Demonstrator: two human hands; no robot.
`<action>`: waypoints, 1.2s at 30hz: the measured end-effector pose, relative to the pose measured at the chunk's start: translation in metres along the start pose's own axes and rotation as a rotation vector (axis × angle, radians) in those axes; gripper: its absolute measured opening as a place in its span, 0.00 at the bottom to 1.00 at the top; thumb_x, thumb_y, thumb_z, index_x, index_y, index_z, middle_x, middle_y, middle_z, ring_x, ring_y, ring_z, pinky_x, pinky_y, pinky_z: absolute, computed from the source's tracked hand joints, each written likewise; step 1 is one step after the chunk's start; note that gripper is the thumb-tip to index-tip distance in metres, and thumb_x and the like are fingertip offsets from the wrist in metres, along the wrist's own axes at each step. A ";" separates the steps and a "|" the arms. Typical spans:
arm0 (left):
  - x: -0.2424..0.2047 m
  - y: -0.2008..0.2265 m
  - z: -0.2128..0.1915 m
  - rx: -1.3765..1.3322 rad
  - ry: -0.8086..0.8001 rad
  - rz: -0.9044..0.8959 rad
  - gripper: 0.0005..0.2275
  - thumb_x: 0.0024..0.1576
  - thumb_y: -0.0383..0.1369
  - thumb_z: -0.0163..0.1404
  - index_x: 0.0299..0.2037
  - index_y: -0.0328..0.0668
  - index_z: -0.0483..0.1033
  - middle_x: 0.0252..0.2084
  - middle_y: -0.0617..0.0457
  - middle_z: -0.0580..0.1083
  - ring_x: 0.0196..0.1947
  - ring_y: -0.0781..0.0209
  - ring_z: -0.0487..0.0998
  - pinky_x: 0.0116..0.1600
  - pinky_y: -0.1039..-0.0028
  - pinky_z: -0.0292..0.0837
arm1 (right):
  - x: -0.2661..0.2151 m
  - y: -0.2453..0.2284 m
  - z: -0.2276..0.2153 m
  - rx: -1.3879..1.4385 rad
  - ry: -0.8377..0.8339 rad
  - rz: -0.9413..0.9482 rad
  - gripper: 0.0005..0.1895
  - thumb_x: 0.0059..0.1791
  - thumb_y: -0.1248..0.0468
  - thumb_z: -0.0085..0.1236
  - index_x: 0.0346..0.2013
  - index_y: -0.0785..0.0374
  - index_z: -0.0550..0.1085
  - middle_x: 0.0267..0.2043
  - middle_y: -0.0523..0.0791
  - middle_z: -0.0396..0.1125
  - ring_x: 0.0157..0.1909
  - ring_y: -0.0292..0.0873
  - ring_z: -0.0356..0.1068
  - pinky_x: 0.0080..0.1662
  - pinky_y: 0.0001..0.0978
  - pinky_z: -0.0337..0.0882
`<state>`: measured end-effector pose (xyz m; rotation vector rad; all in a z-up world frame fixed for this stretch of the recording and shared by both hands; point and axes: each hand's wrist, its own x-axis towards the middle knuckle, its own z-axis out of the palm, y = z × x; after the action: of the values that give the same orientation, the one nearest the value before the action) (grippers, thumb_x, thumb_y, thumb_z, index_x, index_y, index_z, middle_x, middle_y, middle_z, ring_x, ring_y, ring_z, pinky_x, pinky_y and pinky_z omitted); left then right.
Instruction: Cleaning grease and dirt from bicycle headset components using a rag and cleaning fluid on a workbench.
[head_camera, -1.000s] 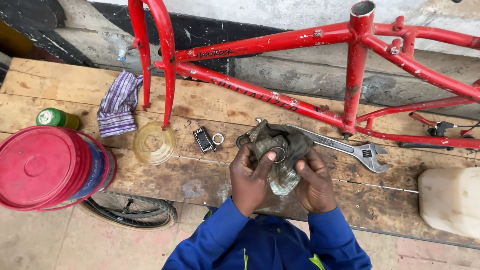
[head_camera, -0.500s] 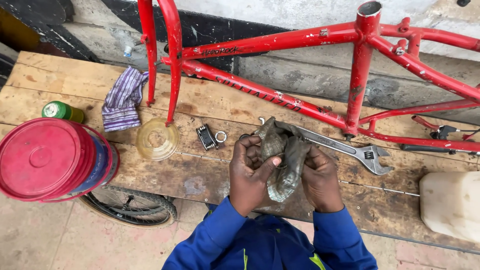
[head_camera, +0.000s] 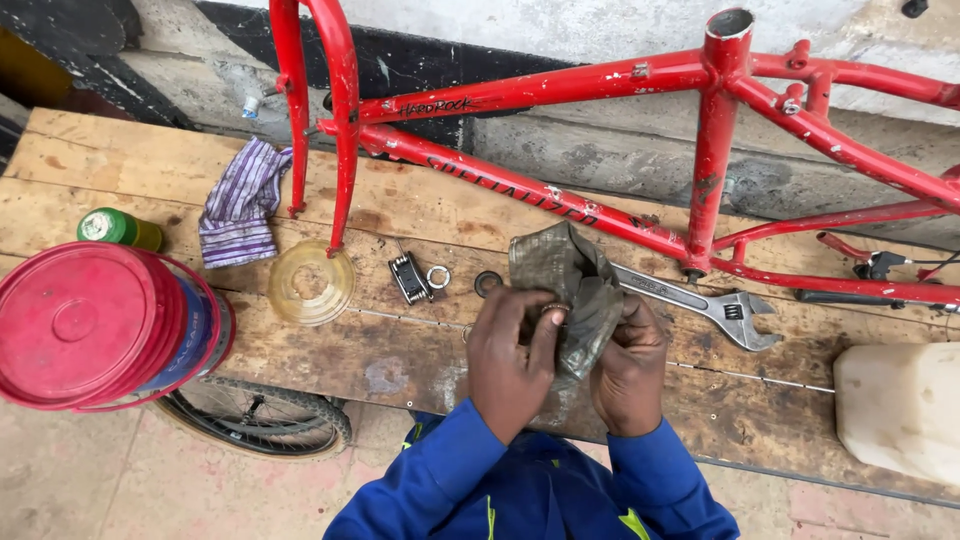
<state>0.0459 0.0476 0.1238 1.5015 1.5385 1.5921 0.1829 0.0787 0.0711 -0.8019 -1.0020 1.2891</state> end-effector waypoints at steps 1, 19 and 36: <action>0.000 -0.001 0.001 0.004 0.002 -0.004 0.05 0.59 0.28 0.51 0.41 0.35 0.74 0.30 0.49 0.66 0.29 0.52 0.71 0.31 0.68 0.68 | -0.002 0.005 -0.003 0.002 -0.002 0.005 0.06 0.47 0.67 0.62 0.32 0.62 0.72 0.30 0.48 0.74 0.39 0.43 0.75 0.49 0.38 0.75; 0.005 -0.018 0.007 0.511 -0.129 0.195 0.12 0.51 0.18 0.47 0.45 0.26 0.77 0.34 0.40 0.70 0.31 0.43 0.78 0.29 0.62 0.79 | 0.000 -0.011 0.014 -0.241 -0.129 0.073 0.10 0.42 0.66 0.67 0.34 0.65 0.76 0.30 0.49 0.75 0.39 0.42 0.75 0.46 0.38 0.74; -0.007 -0.027 0.023 -0.707 -0.123 -0.611 0.08 0.63 0.29 0.46 0.44 0.30 0.75 0.32 0.47 0.73 0.28 0.70 0.67 0.29 0.81 0.72 | -0.007 -0.023 0.032 0.076 -0.049 0.097 0.10 0.52 0.61 0.53 0.38 0.65 0.76 0.36 0.50 0.75 0.42 0.43 0.75 0.49 0.41 0.75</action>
<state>0.0595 0.0582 0.0921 0.6442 1.0411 1.4081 0.1623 0.0669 0.1034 -0.7722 -0.9567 1.4274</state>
